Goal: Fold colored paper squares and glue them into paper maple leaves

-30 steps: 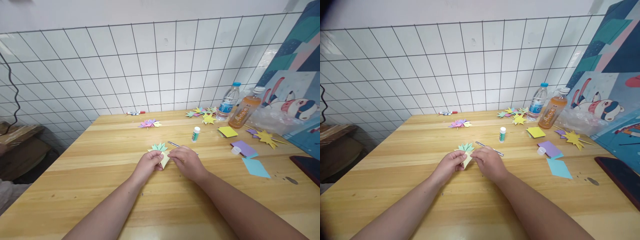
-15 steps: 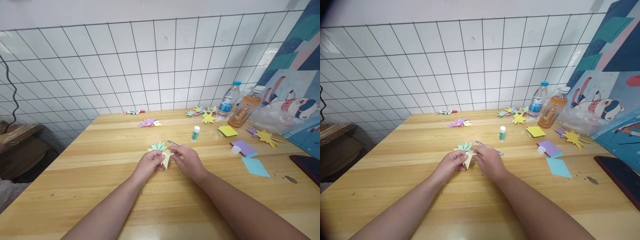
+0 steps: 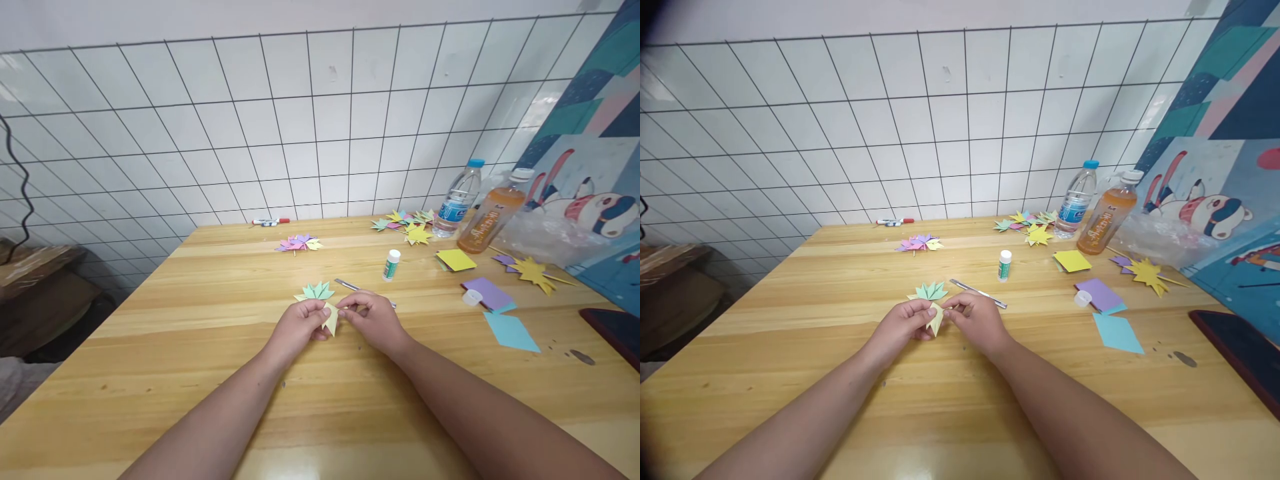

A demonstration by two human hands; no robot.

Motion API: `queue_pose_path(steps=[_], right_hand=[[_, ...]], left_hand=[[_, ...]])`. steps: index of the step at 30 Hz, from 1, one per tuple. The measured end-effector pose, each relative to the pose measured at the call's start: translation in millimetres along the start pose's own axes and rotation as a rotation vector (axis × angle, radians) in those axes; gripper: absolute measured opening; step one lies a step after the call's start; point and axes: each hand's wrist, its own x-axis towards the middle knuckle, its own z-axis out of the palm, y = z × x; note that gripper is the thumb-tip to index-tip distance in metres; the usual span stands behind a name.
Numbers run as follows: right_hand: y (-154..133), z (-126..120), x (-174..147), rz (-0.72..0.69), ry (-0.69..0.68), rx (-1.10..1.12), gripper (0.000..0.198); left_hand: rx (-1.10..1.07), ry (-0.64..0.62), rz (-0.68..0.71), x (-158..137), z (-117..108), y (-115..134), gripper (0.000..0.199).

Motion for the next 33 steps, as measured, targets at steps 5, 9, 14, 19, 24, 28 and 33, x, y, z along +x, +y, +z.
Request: queue_pose_path(steps=[5, 9, 14, 19, 24, 28, 33], right_hand=[[-0.9, -0.2, -0.8, 0.077, 0.04, 0.027, 0.011], [-3.6, 0.1, -2.1, 0.119, 0.028, 0.116, 0.008], [-1.8, -0.3, -2.2, 0.003, 0.044, 0.091, 0.01], [-4.1, -3.7, -4.0, -0.172, 0.011, -0.166, 0.016], [-8.8, -4.6, -6.1, -0.254, -0.082, -0.257, 0.021], [-3.5, -2.9, -5.5, -0.311, -0.089, -0.196, 0.024], [-0.4, -2.9, -4.9, -0.319, -0.07, -0.181, 0.026]], left_hand=[[0.001, 0.003, -0.01, -0.5, 0.4, 0.9, 0.03], [0.003, 0.005, -0.008, -0.4, 0.0, 0.4, 0.031], [0.006, 0.005, 0.002, 0.4, -0.3, -0.8, 0.031], [-0.017, 0.011, -0.002, 0.0, 0.2, 0.5, 0.034], [0.004, 0.007, 0.002, -0.2, -0.2, 0.9, 0.032], [-0.005, 0.016, 0.006, 0.1, -0.3, 0.6, 0.029], [0.037, -0.016, 0.014, -1.6, -0.7, 2.5, 0.033]])
